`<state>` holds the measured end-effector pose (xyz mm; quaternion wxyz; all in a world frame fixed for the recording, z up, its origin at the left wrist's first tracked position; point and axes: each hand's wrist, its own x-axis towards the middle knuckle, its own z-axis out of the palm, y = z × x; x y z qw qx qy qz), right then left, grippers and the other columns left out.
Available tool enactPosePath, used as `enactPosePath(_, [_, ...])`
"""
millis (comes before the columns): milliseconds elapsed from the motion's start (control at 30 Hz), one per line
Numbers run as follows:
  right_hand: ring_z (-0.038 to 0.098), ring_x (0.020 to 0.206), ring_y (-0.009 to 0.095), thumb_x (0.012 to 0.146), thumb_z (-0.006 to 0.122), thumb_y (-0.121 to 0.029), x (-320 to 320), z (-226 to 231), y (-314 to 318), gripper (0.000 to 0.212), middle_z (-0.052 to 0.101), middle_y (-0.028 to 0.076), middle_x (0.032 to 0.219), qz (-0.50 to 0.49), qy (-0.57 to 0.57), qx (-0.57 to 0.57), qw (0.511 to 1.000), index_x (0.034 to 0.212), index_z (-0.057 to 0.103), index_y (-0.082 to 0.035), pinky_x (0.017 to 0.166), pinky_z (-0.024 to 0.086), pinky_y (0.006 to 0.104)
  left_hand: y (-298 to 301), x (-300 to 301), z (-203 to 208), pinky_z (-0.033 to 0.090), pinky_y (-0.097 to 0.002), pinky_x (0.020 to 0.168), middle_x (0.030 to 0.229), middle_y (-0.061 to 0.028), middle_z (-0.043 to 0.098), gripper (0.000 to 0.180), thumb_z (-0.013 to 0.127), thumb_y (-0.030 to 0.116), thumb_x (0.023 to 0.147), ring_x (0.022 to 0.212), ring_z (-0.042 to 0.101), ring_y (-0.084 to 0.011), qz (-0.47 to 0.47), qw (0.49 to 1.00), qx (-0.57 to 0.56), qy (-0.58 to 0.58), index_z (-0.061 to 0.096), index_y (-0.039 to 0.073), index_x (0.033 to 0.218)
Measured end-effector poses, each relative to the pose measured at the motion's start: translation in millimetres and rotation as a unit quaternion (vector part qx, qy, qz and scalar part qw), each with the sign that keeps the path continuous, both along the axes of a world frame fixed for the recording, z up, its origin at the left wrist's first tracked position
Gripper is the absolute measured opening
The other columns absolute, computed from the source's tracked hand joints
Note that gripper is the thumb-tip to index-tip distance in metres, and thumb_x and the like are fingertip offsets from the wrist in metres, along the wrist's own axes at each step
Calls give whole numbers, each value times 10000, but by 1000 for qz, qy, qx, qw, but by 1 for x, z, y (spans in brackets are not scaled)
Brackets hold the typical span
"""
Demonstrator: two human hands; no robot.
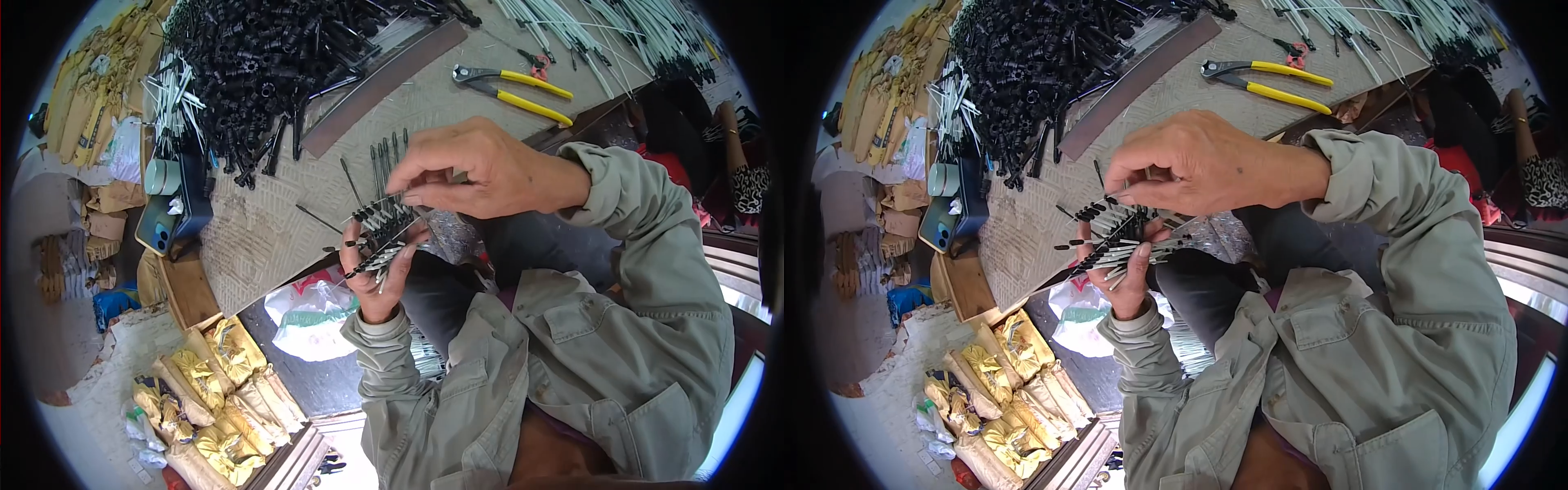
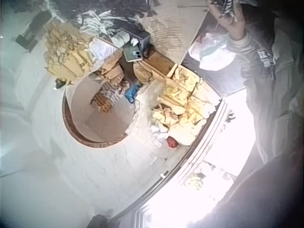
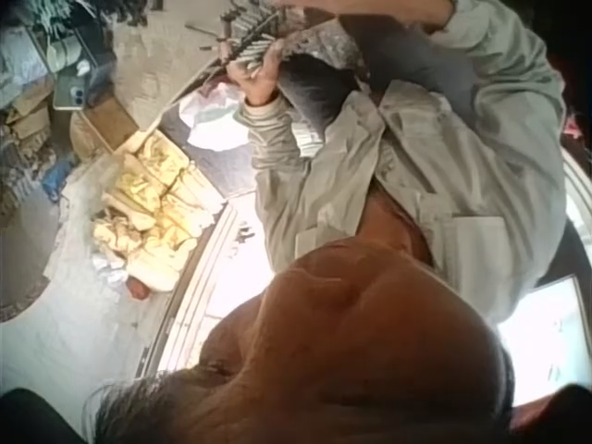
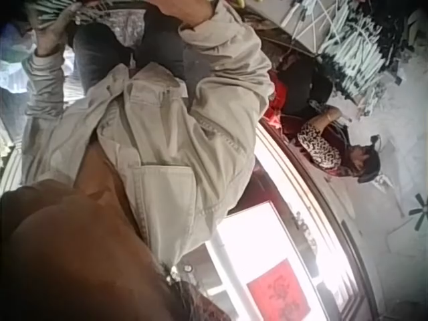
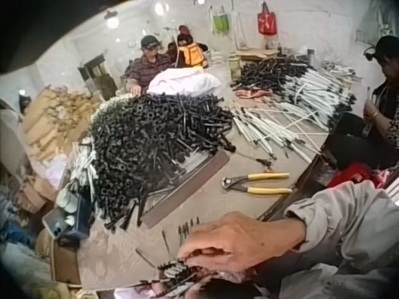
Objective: Threading small black components onto a series of wires or strings at a manufacturing workbench.
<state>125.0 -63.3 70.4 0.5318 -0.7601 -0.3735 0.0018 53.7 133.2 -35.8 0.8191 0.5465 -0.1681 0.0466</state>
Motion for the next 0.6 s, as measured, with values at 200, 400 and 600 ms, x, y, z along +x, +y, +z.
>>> enactPosePath(200, [526,585,151,758,634,1,4,-1,1,104,529,64,715,-23,-79,19,996,851,592,-12,504,391,271,2,1,3,518,-430,804,1075,-278,538,676,514,-148,797,932,607,-357,-26,999,19,12,190,47,1358])
enactPosePath(400, [530,602,75,779,606,-20,6,11,1,43,554,46,704,12,97,-17,995,784,573,8,505,392,240,3,1,1,512,-385,787,1007,-267,590,676,550,-127,791,879,633,-330,-2,998,55,16,189,0,1348])
enactPosePath(600, [508,585,34,811,607,-70,7,22,11,116,549,28,693,54,218,-23,974,869,570,25,474,365,200,6,2,4,504,-361,785,990,-243,608,670,555,-125,789,884,635,-299,-19,996,88,-6,202,7,1343])
